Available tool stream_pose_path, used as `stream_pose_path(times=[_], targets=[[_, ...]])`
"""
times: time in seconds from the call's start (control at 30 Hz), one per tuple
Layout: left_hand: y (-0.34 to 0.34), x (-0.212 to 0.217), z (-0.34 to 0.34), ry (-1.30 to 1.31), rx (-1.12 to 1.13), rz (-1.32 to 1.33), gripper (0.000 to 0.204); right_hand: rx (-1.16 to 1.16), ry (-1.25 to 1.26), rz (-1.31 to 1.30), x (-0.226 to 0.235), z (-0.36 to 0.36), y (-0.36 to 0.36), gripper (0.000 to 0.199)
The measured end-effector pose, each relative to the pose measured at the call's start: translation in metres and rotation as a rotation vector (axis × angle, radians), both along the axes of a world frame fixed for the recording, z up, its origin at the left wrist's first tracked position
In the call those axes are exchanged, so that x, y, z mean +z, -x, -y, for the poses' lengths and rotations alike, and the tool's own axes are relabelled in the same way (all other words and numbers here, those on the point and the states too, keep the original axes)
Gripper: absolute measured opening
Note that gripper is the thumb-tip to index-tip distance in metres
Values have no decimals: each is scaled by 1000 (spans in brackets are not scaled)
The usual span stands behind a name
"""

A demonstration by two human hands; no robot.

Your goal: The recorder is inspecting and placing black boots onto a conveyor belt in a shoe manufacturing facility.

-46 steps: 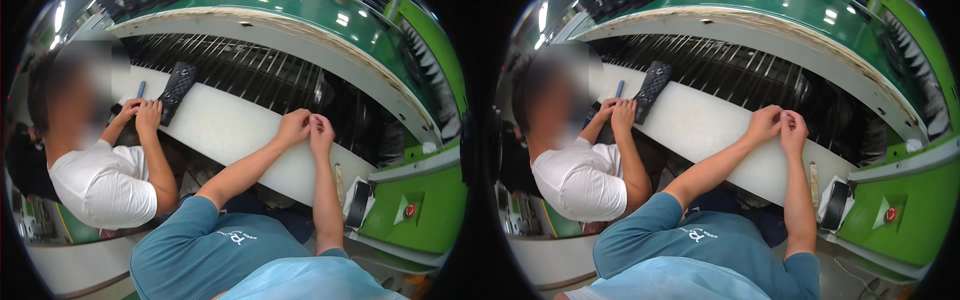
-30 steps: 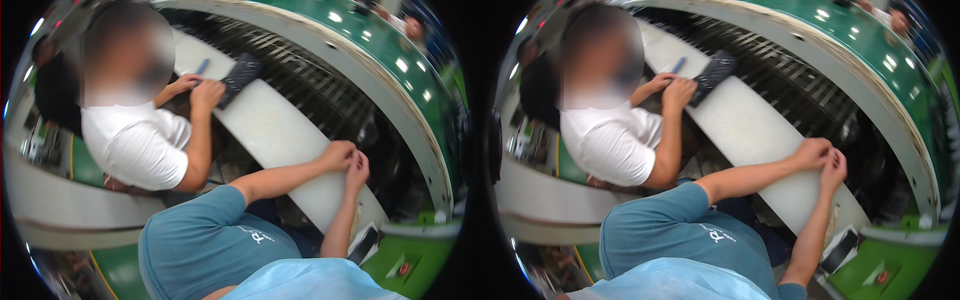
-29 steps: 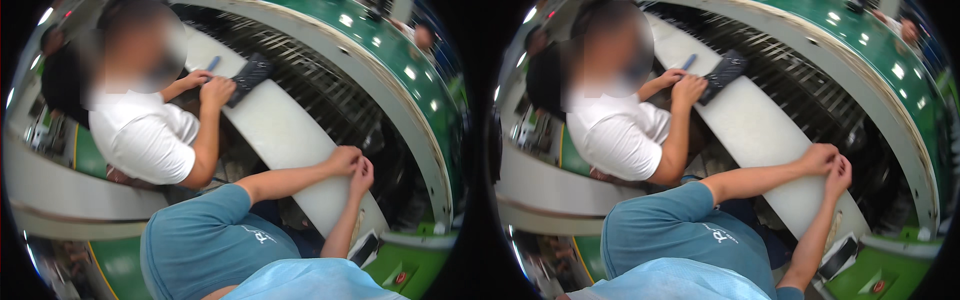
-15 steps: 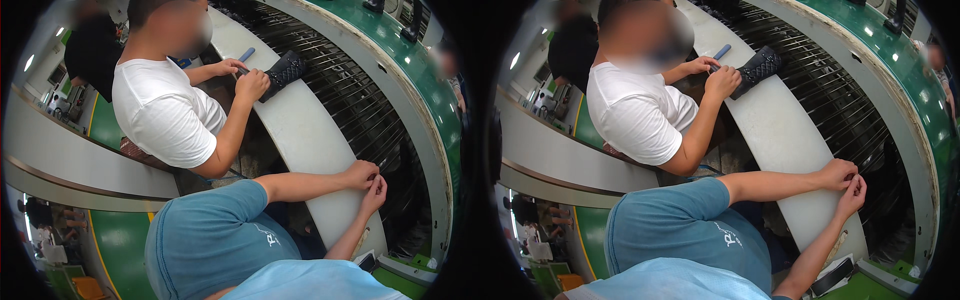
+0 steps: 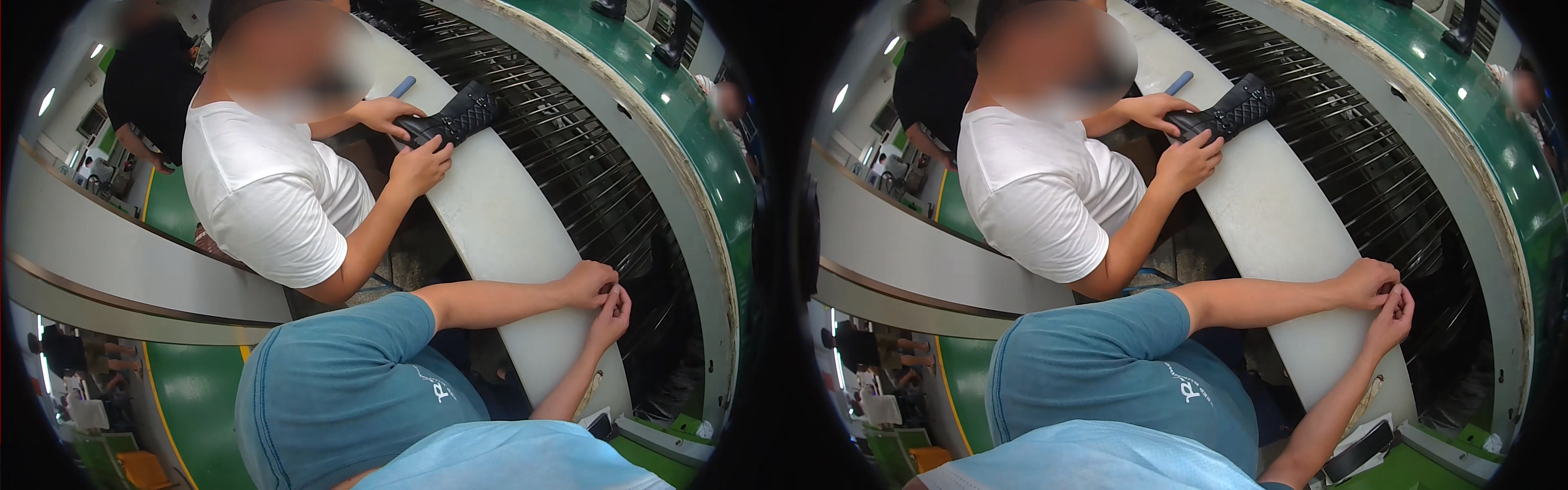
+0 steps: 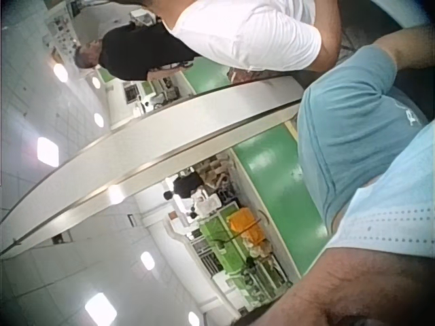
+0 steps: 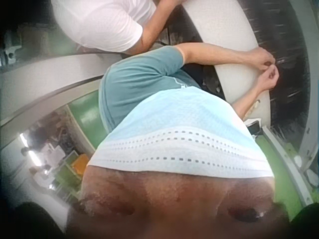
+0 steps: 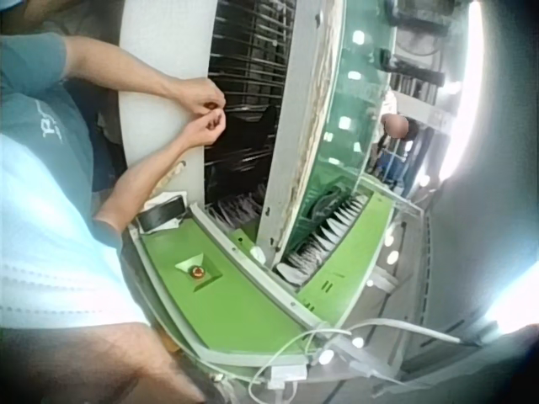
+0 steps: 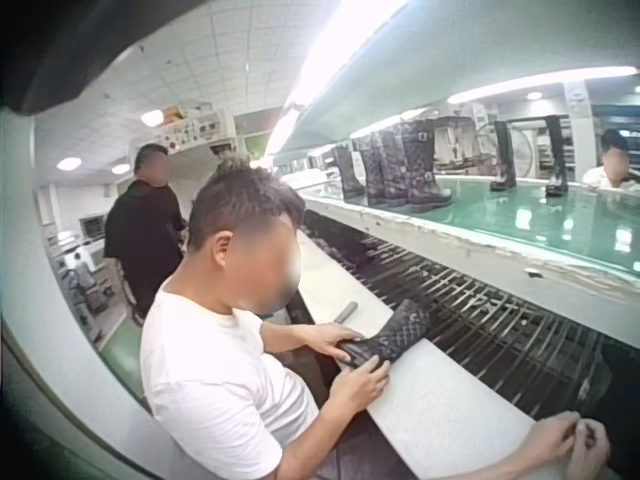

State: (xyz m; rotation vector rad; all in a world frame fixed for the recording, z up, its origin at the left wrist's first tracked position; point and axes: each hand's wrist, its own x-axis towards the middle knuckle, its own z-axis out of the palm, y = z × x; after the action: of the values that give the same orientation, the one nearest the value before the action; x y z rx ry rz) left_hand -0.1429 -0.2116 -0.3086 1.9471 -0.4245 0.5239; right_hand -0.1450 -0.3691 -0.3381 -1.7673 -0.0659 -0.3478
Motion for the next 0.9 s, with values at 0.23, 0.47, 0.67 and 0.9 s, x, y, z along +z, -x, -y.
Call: stream_pose_path(times=[0.23,0.47,0.67,0.9], targets=[[3,3,-3,-7,-1,-26,19,-4,37,20,3,-2,1,37],[2,7,-5,-18,-22,-33,19,-89,10,-49,18,-14,12,30],[8,20,-8,6,-71,-77,17,-84,-40,29,31,-24,18,25],[9,21,-7,-41,-64,-146,16,-99,-41,30,34,-23,20,23]])
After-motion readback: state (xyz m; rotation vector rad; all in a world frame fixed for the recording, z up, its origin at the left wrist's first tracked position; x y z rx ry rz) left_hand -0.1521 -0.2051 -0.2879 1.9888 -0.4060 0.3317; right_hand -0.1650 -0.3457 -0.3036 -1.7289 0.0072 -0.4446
